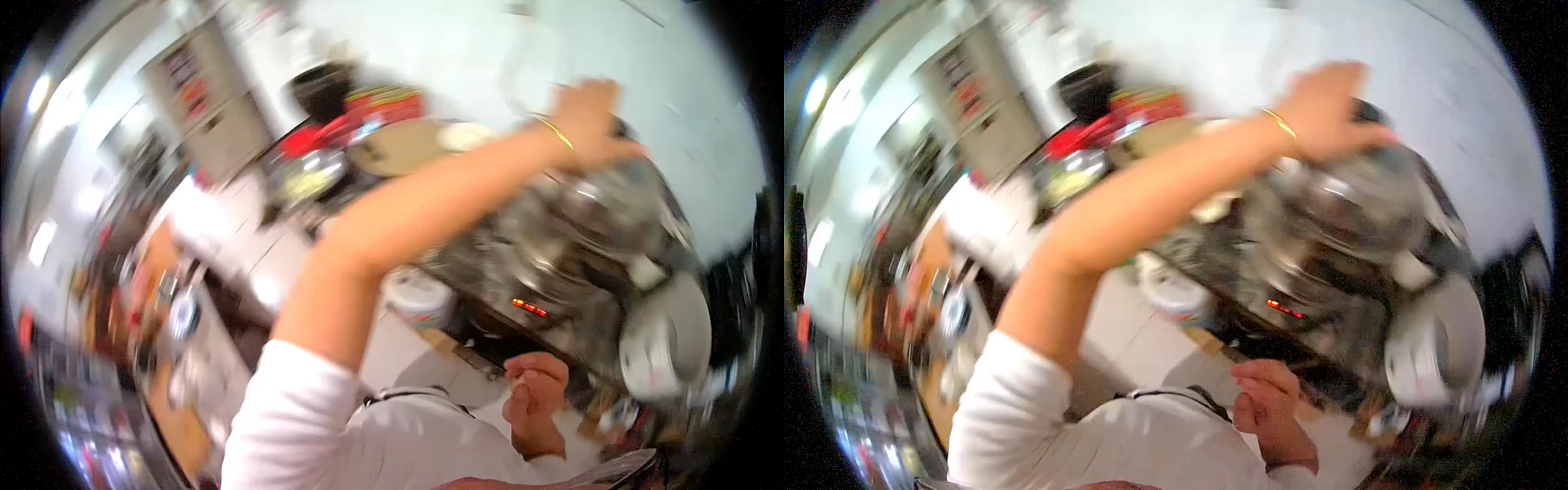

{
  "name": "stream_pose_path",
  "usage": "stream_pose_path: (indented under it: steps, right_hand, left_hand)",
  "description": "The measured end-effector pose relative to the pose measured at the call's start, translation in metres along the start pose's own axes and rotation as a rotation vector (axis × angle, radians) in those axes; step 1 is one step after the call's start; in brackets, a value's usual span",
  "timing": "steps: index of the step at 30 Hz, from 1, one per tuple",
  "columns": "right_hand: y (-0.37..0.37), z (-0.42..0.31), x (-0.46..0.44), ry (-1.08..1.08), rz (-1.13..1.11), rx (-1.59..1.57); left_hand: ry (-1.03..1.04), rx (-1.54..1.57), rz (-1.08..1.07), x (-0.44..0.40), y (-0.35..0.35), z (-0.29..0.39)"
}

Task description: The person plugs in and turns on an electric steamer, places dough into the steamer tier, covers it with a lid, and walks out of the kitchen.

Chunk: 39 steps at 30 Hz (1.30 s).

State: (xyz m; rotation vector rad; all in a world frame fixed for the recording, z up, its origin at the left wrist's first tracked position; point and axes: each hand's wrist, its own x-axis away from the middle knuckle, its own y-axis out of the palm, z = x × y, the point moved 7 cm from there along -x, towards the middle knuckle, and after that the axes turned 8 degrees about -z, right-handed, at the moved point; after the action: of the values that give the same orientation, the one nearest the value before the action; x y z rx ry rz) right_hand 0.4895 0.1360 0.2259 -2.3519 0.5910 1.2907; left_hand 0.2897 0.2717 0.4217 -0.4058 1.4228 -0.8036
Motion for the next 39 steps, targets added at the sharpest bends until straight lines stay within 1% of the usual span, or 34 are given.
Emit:
stream_pose_path:
  steps: [1, 2, 3, 5, 6, 7, 8, 9, 10, 11, 12, 14, 15, 16, 17, 18, 19, 20, 22, 24, 25, 27, 29, 30, 31, 33, 34, 35, 36, 37, 38, 39]
  right_hand:
    - [0.007, 0.012, 0.007, 0.082, -0.063, 0.053]
    - [0.016, 0.023, 0.015, 0.152, -0.128, 0.121]
    - [0.041, 0.029, 0.014, 0.138, -0.211, 0.028]
    - [0.052, 0.057, 0.034, 0.466, -0.051, -0.060]
    - [0.057, 0.077, 0.056, 0.553, -0.082, -0.079]
    - [0.066, 0.084, 0.065, 0.548, -0.127, -0.112]
    - [0.076, 0.093, 0.074, 0.620, -0.181, -0.076]
    - [0.086, 0.104, 0.077, 0.693, -0.234, -0.038]
    - [0.095, 0.111, 0.070, 0.721, -0.269, -0.076]
    - [0.110, 0.114, 0.071, 0.714, -0.310, -0.090]
    - [0.125, 0.120, 0.072, 0.709, -0.347, -0.098]
    - [0.159, 0.127, 0.060, 0.707, -0.416, -0.114]
    - [0.183, 0.128, 0.051, 0.740, -0.465, -0.127]
    - [0.209, 0.130, 0.043, 0.769, -0.510, -0.138]
    - [0.232, 0.133, 0.036, 0.763, -0.534, -0.147]
    - [0.256, 0.133, 0.028, 0.728, -0.554, -0.189]
    - [0.281, 0.133, 0.020, 0.693, -0.570, -0.235]
    - [0.304, 0.131, 0.012, 0.718, -0.582, -0.241]
    - [0.348, 0.129, 0.007, 0.728, -0.625, -0.262]
    - [0.385, 0.126, 0.007, 0.743, -0.657, -0.276]
    - [0.401, 0.124, 0.009, 0.753, -0.689, -0.273]
    - [0.430, 0.121, 0.009, 0.756, -0.727, -0.259]
    - [0.457, 0.118, 0.012, 0.799, -0.759, -0.278]
    - [0.470, 0.114, 0.010, 0.786, -0.776, -0.258]
    - [0.480, 0.113, 0.008, 0.788, -0.771, -0.256]
    - [0.498, 0.111, 0.009, 0.825, -0.780, -0.253]
    - [0.507, 0.110, 0.007, 0.828, -0.779, -0.249]
    - [0.517, 0.109, 0.006, 0.826, -0.802, -0.253]
    - [0.526, 0.108, 0.005, 0.823, -0.825, -0.258]
    - [0.534, 0.111, 0.007, 0.823, -0.825, -0.254]
    - [0.544, 0.113, 0.010, 0.784, -0.849, -0.271]
    - [0.552, 0.114, 0.010, 0.742, -0.876, -0.287]
  left_hand:
    - [-0.062, 0.124, -0.053, 0.024, -0.019, 0.011]
    - [-0.012, 0.129, 0.084, 0.065, -0.030, 0.015]
    - [0.044, 0.121, 0.225, 0.114, -0.052, 0.011]
    - [-0.068, 0.186, 0.231, 0.211, -0.072, 0.001]
    - [-0.280, 0.128, 0.168, 0.272, -0.072, -0.011]
    - [-0.443, 0.044, 0.153, 0.341, -0.056, -0.033]
    - [-0.703, 0.068, 0.096, 0.417, -0.045, -0.046]
    - [-0.956, 0.075, 0.106, 0.510, -0.020, -0.063]
    - [-1.098, -0.075, 0.126, 0.587, -0.008, -0.057]
    - [-1.260, -0.208, 0.046, 0.648, -0.015, -0.036]
    - [-1.423, -0.283, -0.011, 0.701, -0.022, -0.015]
    - [-1.653, -0.406, -0.007, 0.780, -0.045, 0.024]
    - [-1.697, -0.475, 0.027, 0.812, -0.062, 0.039]
    - [-1.800, -0.583, 0.085, 0.833, -0.087, 0.053]
    - [-1.870, -0.701, 0.104, 0.849, -0.112, 0.061]
    - [-1.985, -0.746, 0.180, 0.868, -0.141, 0.064]
    - [-2.092, -0.875, 0.258, 0.894, -0.162, 0.066]
    - [-2.069, -1.007, 0.367, 0.917, -0.186, 0.066]
    - [-2.100, -1.214, 0.482, 0.948, -0.243, 0.064]
    - [-2.121, -1.370, 0.481, 0.988, -0.289, 0.060]
    - [-2.129, -1.370, 0.482, 1.006, -0.311, 0.058]
    - [-2.305, -1.528, 0.401, 1.040, -0.351, 0.059]
    - [-2.346, -1.511, 0.452, 1.067, -0.389, 0.062]
    - [-2.387, -1.494, 0.488, 1.080, -0.407, 0.065]
    - [-2.383, -1.492, 0.485, 1.087, -0.426, 0.063]
    - [-2.584, -1.381, 0.511, 1.113, -0.452, 0.069]
    - [-2.584, -1.376, 0.507, 1.148, -0.460, 0.077]
    - [-2.503, -1.150, 0.736, 1.207, -0.457, 0.086]
    - [-2.396, -0.924, 0.943, 1.242, -0.454, 0.085]
    - [-2.396, -0.920, 0.943, 1.246, -0.456, 0.084]
    - [-2.285, -0.508, 1.472, 1.261, -0.435, 0.089]
    - [-2.049, -0.060, 1.938, 1.268, -0.409, 0.088]
